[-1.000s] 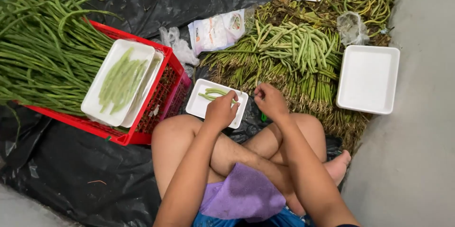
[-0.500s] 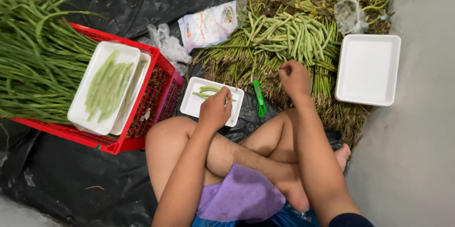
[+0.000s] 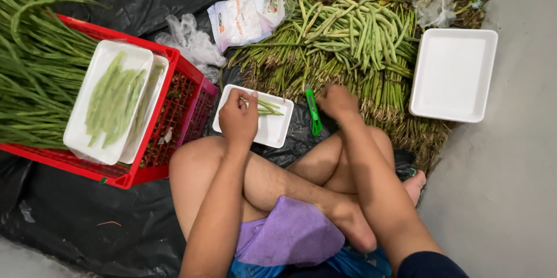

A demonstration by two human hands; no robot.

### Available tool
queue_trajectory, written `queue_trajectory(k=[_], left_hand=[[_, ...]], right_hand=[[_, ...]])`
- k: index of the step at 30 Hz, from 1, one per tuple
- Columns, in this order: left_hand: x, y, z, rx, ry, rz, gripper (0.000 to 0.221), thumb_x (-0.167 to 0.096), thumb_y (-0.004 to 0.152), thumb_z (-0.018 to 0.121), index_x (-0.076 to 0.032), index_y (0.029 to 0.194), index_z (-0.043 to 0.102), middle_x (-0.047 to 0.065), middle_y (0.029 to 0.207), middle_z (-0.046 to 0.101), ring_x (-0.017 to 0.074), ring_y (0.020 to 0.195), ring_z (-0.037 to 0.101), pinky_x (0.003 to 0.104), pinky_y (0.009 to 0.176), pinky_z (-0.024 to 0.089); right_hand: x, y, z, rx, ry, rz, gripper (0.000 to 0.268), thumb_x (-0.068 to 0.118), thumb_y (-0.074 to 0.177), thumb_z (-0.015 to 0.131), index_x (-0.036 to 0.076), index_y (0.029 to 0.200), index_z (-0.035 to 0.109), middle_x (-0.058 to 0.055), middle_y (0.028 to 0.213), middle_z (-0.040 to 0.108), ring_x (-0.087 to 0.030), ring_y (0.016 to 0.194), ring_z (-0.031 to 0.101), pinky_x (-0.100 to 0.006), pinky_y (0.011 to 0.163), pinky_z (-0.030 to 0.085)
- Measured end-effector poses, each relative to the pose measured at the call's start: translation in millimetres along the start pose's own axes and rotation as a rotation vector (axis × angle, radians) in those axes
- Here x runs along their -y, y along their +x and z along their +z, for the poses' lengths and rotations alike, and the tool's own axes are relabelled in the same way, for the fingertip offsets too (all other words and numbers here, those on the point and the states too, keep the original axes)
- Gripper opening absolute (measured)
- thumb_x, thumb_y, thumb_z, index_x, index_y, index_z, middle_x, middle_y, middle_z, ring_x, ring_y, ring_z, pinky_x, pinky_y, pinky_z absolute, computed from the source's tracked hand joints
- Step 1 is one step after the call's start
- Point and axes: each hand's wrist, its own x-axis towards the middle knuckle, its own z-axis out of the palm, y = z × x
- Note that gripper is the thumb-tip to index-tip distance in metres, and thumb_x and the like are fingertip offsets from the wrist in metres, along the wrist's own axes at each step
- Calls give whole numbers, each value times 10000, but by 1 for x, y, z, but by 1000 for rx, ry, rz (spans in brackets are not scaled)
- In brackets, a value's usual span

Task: Trimming the ends of long green beans using a small knife and sorting them into plastic trays.

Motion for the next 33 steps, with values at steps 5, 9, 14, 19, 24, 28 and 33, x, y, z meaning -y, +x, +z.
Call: queue_trajectory(k=[5,9,14,19,24,28,33], left_hand=[[-4,-3,-3,-46,-64,29,198,-311,946,683,-144,868,614,37,556,471,280,628,615,411,670,504],[-5,-7,-3,-26,-75,67,178,-297,932,690,-145,868,624,40,530,436,282,599,603,404,664,499],[-10,-8,-1,25,-135,118,171,-274,932,691,-130,862,631,23,513,424,266,575,592,380,645,494],[-12,-8,-4,34,-155,152,166,-257,938,691,-122,856,641,17,507,425,254,558,585,364,627,487],[-16,-10,-8,75,-156,177,164,-238,952,673,-99,869,646,17,506,415,252,536,561,364,615,478],[-14,-9,-6,88,-143,207,165,-244,951,681,-99,876,653,22,510,429,258,549,574,363,616,480],[-16,-9,-8,126,-145,211,167,-236,968,660,-88,890,665,9,519,433,230,538,557,351,600,464]], right_hand=[[6,12,15,22,-142,-78,397,394,949,655,38,1099,743,-224,1049,738,-424,1069,704,-579,957,524],[-6,22,26,-110,-56,-163,410,370,942,680,80,1231,671,-191,1165,668,-424,1120,670,-554,933,534],[22,-4,7,-144,195,-343,479,184,973,678,10,1393,530,-254,1313,460,-516,1307,464,-592,1013,506],[31,-2,10,-136,80,-374,550,147,993,648,7,1485,446,-276,1438,383,-505,1399,370,-625,1059,491],[36,-1,15,-234,-31,-425,475,42,961,638,36,1420,516,-274,1521,324,-511,1342,442,-548,846,615],[18,13,8,-444,242,-392,437,-204,923,477,21,1287,566,-267,1470,348,-520,1168,575,-545,727,609],[6,7,-18,-677,395,-413,495,-306,849,396,28,1147,608,-223,1429,422,-505,1269,517,-616,961,559]])
